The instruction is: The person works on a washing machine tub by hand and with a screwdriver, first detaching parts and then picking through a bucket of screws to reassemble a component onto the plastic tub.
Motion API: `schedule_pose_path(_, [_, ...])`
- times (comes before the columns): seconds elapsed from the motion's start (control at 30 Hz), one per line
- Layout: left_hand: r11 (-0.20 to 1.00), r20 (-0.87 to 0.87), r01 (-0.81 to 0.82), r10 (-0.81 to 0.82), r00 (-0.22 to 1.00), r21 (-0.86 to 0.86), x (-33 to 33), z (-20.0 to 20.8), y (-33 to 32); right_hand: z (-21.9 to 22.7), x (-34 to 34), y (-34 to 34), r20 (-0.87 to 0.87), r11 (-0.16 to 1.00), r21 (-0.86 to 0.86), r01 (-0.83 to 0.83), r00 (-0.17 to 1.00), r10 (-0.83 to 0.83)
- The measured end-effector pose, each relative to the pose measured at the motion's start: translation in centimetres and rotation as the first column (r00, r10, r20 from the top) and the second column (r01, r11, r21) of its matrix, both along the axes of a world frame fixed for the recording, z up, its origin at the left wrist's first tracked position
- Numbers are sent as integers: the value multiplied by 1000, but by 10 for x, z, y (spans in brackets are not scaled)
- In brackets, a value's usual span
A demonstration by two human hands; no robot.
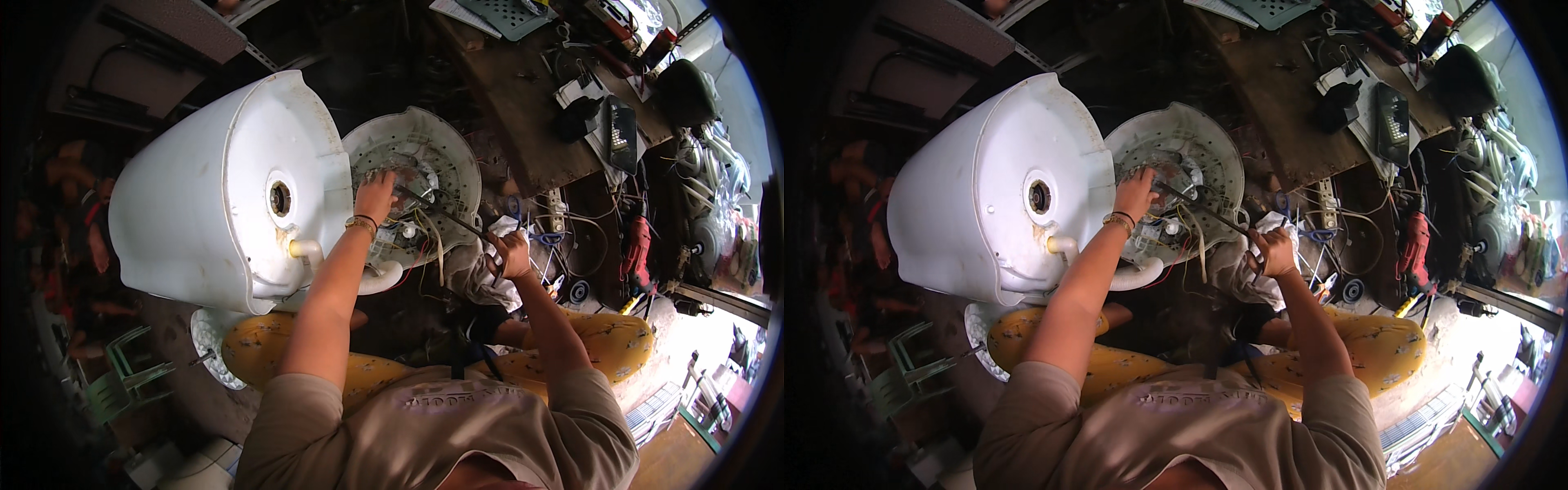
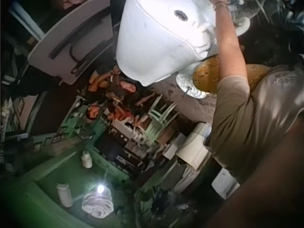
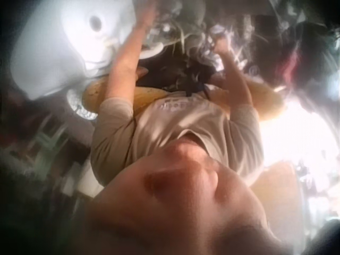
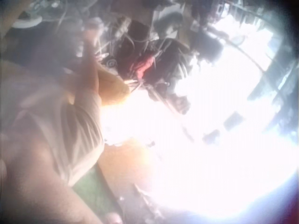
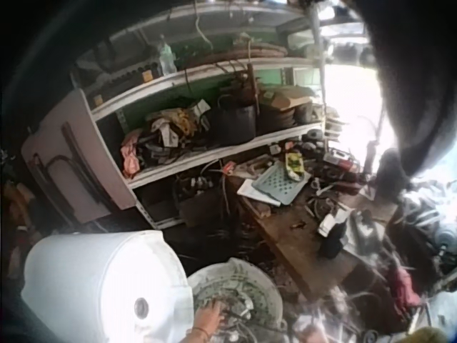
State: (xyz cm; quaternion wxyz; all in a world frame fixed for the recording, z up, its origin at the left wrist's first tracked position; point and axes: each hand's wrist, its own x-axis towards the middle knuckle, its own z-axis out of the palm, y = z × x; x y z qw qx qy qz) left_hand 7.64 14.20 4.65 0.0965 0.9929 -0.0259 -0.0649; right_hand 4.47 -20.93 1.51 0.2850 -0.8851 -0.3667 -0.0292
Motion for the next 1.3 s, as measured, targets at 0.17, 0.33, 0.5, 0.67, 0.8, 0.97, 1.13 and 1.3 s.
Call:
schedule_pose_path(0.17, [998, -1, 51, -51, 999, 28, 3, 2, 0, -1, -14, 1, -90, 998, 44, 53, 995, -48])
schedule_pose_path(0.33, [994, 4, 11, -11, 1000, 110, -3, -1, 0, 15, -13, 9, -65, 992, 106, 60, 996, -54])
schedule_pose_path(0.5, [998, -2, 13, -13, 1000, 57, -1, -4, 1, 6, -2, 3, -76, 994, 101, 36, 997, -28])
schedule_pose_path(0.67, [998, 41, 37, -39, 998, 53, -3, -6, 5, 3, -12, 5, -135, 991, 116, 73, 989, -57])
schedule_pose_path(0.8, [997, 50, 50, -53, 997, 66, -4, -6, 3, -2, -15, 3, -180, 991, 106, 85, 981, -65])
schedule_pose_path(0.97, [989, 53, 74, -81, 995, 130, -4, -8, 5, -5, -19, 5, -250, 985, 120, 121, 964, -88])
schedule_pose_path(1.13, [990, 56, 83, -90, 994, 113, -3, -6, 6, -3, -20, 7, -305, 979, 147, 144, 948, -94])
schedule_pose_path(1.3, [988, 46, 73, -79, 996, 136, -4, -9, 5, -7, -22, 8, -307, 963, 208, 172, 946, -102])
